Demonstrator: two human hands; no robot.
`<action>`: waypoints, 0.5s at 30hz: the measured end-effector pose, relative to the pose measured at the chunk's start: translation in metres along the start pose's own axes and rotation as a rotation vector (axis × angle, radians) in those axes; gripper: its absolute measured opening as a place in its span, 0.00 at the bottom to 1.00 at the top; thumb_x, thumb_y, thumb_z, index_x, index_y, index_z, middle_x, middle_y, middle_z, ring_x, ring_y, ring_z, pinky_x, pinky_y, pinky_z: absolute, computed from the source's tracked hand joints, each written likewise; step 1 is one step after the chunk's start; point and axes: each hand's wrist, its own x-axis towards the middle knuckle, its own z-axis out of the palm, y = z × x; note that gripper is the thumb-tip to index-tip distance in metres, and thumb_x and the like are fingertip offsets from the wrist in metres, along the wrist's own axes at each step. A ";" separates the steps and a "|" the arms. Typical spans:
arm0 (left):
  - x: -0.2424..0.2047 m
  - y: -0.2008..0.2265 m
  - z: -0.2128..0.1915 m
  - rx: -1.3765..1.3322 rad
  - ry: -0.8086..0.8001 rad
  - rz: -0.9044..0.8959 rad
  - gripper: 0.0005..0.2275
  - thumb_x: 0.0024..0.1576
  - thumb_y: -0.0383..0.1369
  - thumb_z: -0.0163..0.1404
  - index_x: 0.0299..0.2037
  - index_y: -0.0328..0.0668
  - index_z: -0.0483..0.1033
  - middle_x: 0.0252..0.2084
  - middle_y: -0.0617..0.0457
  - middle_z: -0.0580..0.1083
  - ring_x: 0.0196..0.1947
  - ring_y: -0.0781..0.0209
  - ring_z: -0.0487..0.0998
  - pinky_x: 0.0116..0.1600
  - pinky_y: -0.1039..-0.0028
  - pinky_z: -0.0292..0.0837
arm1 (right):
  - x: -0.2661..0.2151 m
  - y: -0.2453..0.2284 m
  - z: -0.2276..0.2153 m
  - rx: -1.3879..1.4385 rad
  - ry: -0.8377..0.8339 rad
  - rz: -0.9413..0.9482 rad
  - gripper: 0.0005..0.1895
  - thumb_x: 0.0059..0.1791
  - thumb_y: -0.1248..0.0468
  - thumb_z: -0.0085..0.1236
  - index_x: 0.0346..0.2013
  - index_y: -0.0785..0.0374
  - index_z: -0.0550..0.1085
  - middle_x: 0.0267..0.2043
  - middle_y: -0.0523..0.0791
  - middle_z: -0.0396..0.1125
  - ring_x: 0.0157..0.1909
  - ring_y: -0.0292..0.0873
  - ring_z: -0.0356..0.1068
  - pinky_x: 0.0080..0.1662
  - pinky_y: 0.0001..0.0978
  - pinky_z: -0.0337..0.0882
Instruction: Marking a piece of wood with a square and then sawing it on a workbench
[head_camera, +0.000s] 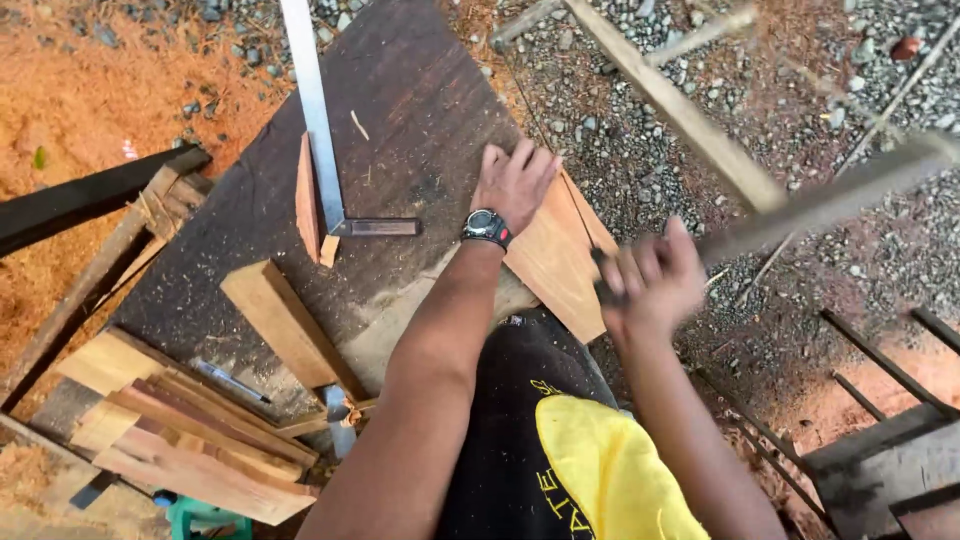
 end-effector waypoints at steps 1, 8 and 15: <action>-0.002 0.002 -0.003 0.000 -0.012 -0.003 0.05 0.78 0.37 0.56 0.58 0.61 0.85 0.47 0.63 0.73 0.53 0.56 0.72 0.50 0.52 0.63 | -0.002 -0.003 0.008 0.000 0.007 0.010 0.32 0.63 0.59 0.64 0.18 0.47 0.60 0.15 0.33 0.47 0.13 0.33 0.41 0.19 0.36 0.39; -0.005 0.008 -0.001 -0.097 -0.020 -0.088 0.07 0.81 0.38 0.49 0.48 0.57 0.78 0.45 0.58 0.69 0.45 0.54 0.71 0.53 0.52 0.61 | -0.170 -0.153 -0.012 -0.275 -0.117 0.083 0.34 0.76 0.56 0.41 0.23 0.48 0.58 0.17 0.34 0.48 0.16 0.35 0.41 0.22 0.36 0.46; -0.004 0.006 0.021 -0.012 -0.079 -0.067 0.07 0.81 0.33 0.44 0.50 0.56 0.73 0.47 0.57 0.65 0.50 0.56 0.68 0.56 0.52 0.57 | -0.127 -0.099 0.012 -0.283 0.102 0.063 0.37 0.68 0.46 0.49 0.14 0.39 0.54 0.10 0.30 0.40 0.12 0.32 0.33 0.19 0.34 0.31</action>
